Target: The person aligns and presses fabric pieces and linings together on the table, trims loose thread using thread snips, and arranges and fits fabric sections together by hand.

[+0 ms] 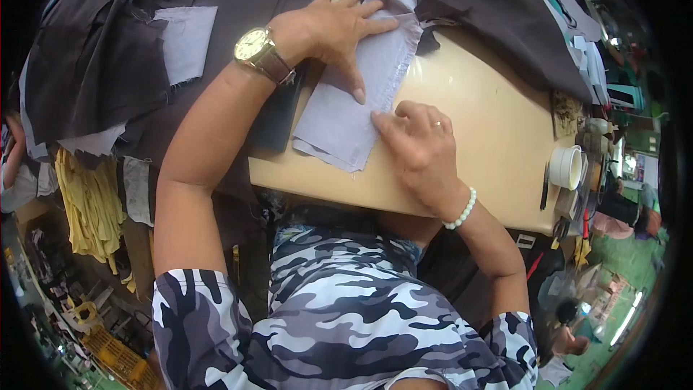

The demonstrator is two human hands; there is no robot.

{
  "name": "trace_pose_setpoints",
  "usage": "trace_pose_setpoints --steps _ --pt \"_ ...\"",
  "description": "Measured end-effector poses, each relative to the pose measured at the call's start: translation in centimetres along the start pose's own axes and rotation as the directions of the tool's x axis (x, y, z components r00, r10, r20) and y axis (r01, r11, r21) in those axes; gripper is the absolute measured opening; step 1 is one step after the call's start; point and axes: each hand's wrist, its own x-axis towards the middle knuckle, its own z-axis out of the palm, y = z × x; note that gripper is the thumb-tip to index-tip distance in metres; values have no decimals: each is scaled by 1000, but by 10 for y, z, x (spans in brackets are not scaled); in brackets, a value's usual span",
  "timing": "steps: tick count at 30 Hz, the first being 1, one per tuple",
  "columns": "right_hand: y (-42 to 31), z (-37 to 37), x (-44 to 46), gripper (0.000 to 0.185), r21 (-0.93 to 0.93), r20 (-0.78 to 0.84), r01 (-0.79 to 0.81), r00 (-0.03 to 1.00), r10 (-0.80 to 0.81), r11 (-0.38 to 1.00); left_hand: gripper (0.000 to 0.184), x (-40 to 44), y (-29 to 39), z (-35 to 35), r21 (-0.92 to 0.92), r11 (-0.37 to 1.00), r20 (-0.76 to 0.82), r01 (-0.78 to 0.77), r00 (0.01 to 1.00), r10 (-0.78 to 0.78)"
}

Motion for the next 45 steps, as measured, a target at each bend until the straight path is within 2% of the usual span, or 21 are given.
trace_pose_setpoints --steps 1,4,9,12,16,17,20,24,25,28,30,31,32,33,35,36,37,40,41,44,45 --pt "-9 -3 -4 31 -158 38 84 996 -79 984 126 0 -1 0 0 1000 1 2 1000 -2" --pt "-37 -8 -29 33 -225 119 270 961 -248 936 127 -1 0 -1 3 1000 14 14 1000 -14" --pt "-28 -16 -13 40 -73 117 74 991 -66 995 126 0 0 -2 -13 1000 16 13 1000 -13" --pt "-26 -7 -19 38 -304 116 155 985 -125 940 125 1 0 -3 -17 1000 15 9 1000 -9" --pt "-45 -15 -32 40 -131 121 232 969 -217 964 124 0 0 -2 -15 1000 4 12 1000 -11" --pt "-39 -19 -26 39 -48 151 155 978 -146 987 124 0 0 -2 -8 1000 5 13 1000 -13" --pt "-27 -13 -9 36 -146 64 42 997 -33 988 124 -1 1 -4 -15 1000 7 6 1000 -6" --pt "-53 -13 -26 33 -102 109 178 980 -167 979 121 1 -3 0 -46 999 -3 -14 1000 13" --pt "-52 -15 -26 31 57 115 125 985 -131 990 121 1 -2 -1 -42 999 -3 -19 1000 19" --pt "-9 -27 -20 31 214 -107 -76 989 101 974 115 7 5 -2 -68 997 -70 -29 997 25" --pt "26 -47 -9 35 115 -384 -213 891 241 970 103 13 5 14 -231 973 -294 25 951 -95" --pt "47 -53 -7 35 60 -520 -276 811 266 959 97 20 10 15 -215 973 -348 83 925 -156" --pt "70 -64 -8 37 -29 -591 -285 778 214 958 91 22 14 14 -209 966 -393 152 892 -225" --pt "89 -69 -12 43 -50 -637 -381 724 264 923 86 26 15 12 -211 952 -436 223 850 -296" --pt "129 -83 -23 56 -235 -660 -537 700 272 810 75 34 9 2 -207 947 -330 247 893 -305" --pt "159 -90 -34 60 -240 -664 -588 680 311 772 69 46 13 0 -205 941 -252 269 914 -316" --pt "180 -96 -40 64 -247 -676 -632 655 337 734 48 49 14 0 -138 967 -373 214 893 -251" --pt "220 -113 -46 74 -276 -649 -758 601 467 592 35 56 19 -18 -251 946 -237 207 934 -268" --pt "230 -117 -48 77 -285 -625 -794 579 525 537 28 56 21 -18 -349 916 -309 197 899 -311" --pt "262 -122 -50 85 -433 -557 -758 651 516 488 30 44 11 -60 -481 874 -519 -69 826 -221" --pt "268 -124 -48 81 -487 -563 -712 698 442 505 30 43 -29 -53 -446 882 -649 -150 733 -203"
